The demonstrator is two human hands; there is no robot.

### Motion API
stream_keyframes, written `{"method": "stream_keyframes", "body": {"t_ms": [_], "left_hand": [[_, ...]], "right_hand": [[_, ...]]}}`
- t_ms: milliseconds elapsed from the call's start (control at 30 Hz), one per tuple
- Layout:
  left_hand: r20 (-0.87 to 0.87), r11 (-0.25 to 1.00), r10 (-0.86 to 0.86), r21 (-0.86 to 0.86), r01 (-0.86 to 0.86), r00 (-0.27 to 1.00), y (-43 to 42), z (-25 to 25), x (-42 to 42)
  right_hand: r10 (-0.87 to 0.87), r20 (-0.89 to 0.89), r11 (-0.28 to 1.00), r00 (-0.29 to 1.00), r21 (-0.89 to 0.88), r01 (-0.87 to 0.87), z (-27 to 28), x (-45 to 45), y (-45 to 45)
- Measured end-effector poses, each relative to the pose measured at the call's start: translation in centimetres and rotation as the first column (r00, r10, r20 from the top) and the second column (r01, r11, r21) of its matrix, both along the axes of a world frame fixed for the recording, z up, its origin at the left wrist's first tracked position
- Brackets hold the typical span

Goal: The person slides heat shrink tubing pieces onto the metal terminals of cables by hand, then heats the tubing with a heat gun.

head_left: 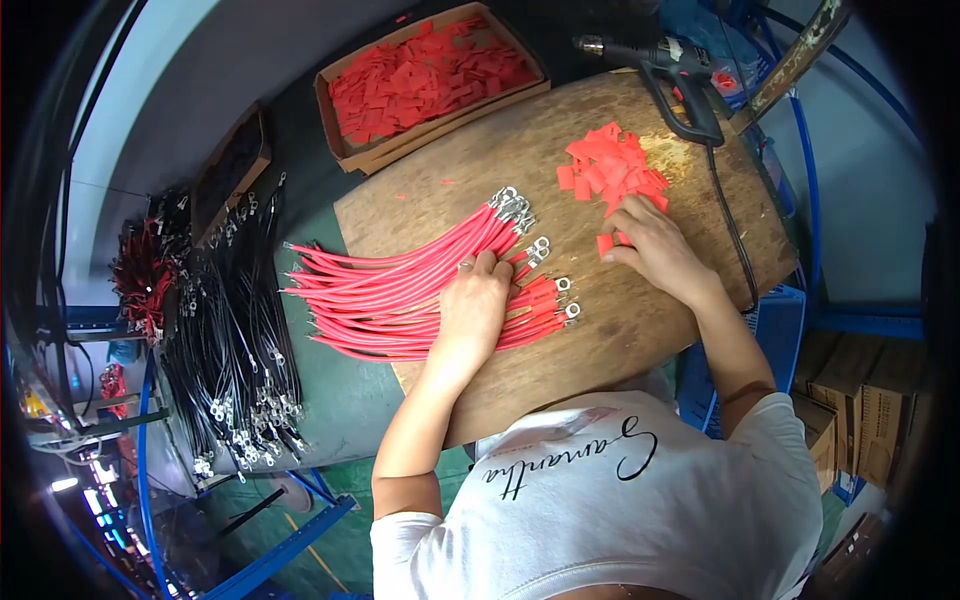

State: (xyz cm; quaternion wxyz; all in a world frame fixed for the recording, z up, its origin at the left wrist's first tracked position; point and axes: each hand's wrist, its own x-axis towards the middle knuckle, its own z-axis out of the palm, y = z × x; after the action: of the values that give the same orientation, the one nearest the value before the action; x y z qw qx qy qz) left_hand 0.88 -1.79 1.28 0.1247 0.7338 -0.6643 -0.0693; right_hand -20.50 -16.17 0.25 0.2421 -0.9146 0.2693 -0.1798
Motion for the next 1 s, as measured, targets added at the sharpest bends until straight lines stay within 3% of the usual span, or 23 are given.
{"method": "stream_keyframes", "body": {"t_ms": [167,233,267,300,333,367,433,767,833,933,1000], "left_hand": [[-0.006,0.999,-0.025,-0.037,0.024,1.000,0.1,-0.4,0.2],[-0.046,0.998,-0.017,-0.065,0.014,0.999,0.8,-0.3,0.0],[-0.088,0.996,-0.013,-0.091,0.005,0.996,1.2,-0.2,0.0],[-0.087,0.996,-0.015,-0.087,0.008,0.996,1.4,-0.2,0.0],[-0.234,0.997,0.015,-0.073,-0.033,0.972,1.7,-0.2,0.0],[-0.374,0.996,0.048,-0.056,-0.074,0.926,1.9,-0.2,0.1],[-0.403,0.996,0.020,-0.069,-0.052,0.915,2.1,-0.1,0.2],[-0.509,0.995,-0.017,-0.095,-0.037,0.861,2.4,-0.5,0.3],[-0.527,0.995,-0.012,-0.086,-0.040,0.850,2.4,-0.6,0.4],[-0.543,0.996,-0.004,-0.081,-0.048,0.840,2.5,-0.6,0.4],[-0.522,0.995,-0.012,-0.095,-0.044,0.853,2.5,-0.5,0.4]], "right_hand": [[0.008,0.021,1.000,1.000,0.005,-0.008,0.0,0.1,-0.2],[0.009,0.055,0.943,0.998,0.331,-0.027,0.5,-0.1,-0.4],[0.007,0.056,0.942,0.998,0.334,-0.025,0.8,0.0,-0.3],[-0.053,0.107,0.866,0.993,0.500,-0.008,1.1,0.4,0.0],[-0.119,0.145,0.761,0.982,0.649,-0.004,1.3,0.9,0.4],[-0.120,0.146,0.759,0.982,0.651,-0.004,1.3,1.4,0.7],[-0.110,0.322,0.661,0.940,0.730,-0.173,1.2,2.4,1.2],[-0.091,0.372,0.597,0.924,0.763,-0.249,-0.2,3.3,2.2],[0.007,0.352,0.623,0.936,0.730,-0.280,-0.1,3.3,2.1],[-0.102,0.368,0.605,0.924,0.761,-0.236,0.2,3.3,2.1],[-0.080,0.359,0.610,0.930,0.756,-0.240,0.0,3.3,2.1]]}}
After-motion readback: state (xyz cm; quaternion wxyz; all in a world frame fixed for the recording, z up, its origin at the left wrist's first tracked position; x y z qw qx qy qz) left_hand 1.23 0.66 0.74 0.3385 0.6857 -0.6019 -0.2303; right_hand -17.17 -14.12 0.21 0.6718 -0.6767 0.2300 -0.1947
